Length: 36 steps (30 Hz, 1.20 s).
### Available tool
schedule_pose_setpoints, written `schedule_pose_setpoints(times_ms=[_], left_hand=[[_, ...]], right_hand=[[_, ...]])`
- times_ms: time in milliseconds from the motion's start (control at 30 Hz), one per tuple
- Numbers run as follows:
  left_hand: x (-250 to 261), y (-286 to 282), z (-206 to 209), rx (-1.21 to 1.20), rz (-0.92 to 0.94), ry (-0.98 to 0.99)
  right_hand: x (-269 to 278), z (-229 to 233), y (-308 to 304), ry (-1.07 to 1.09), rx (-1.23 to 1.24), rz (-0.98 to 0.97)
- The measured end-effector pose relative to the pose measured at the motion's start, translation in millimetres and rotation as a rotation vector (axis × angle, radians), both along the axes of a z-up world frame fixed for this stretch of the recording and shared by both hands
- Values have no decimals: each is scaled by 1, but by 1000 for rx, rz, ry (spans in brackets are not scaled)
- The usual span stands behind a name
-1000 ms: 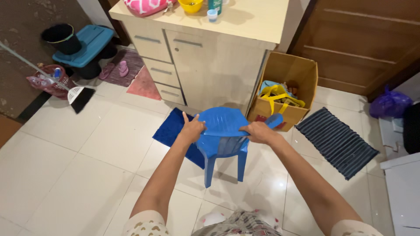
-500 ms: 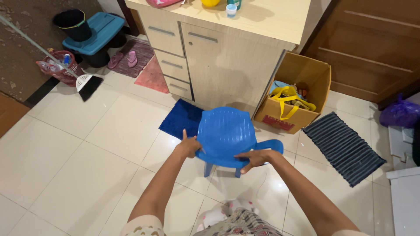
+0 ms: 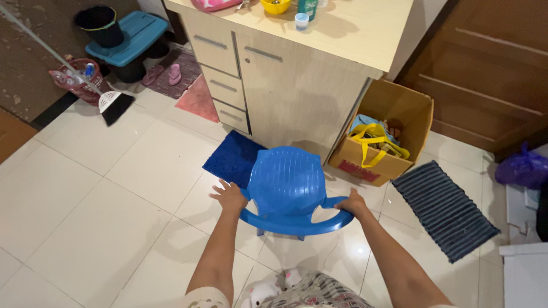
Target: The person folds a white towel on a table, places a neck pillow into a closet, and then organizes several personal care containers on a dresser.
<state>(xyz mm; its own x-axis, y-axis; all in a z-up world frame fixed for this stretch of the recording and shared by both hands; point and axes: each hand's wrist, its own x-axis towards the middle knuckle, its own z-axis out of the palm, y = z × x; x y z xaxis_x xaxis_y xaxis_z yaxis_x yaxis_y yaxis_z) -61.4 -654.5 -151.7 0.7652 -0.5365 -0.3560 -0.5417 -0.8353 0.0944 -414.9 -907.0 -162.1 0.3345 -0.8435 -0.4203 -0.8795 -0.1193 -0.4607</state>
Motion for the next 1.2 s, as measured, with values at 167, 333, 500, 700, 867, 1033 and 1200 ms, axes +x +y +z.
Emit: schedule_pose_setpoints(times_ms=[167, 333, 500, 700, 867, 1033, 1200], left_hand=[[8, -9, -29, -19, 115, 2], [13, -20, -33, -24, 80, 54], [11, -16, -8, -99, 35, 65], [57, 1, 14, -153, -136, 9], [135, 7, 12, -202, -253, -118], [196, 25, 51, -140, -227, -181], [255, 29, 83, -140, -109, -115]], right_hand=[[3, -5, -1, -375, 671, -436], [4, 0, -10, -376, 941, -494], [1, 2, 5, -522, 891, -565], [11, 9, 39, -676, 797, -613], [57, 8, 68, -745, 741, -651], [126, 1, 91, -808, 691, -619], [191, -4, 107, -846, 725, -690]])
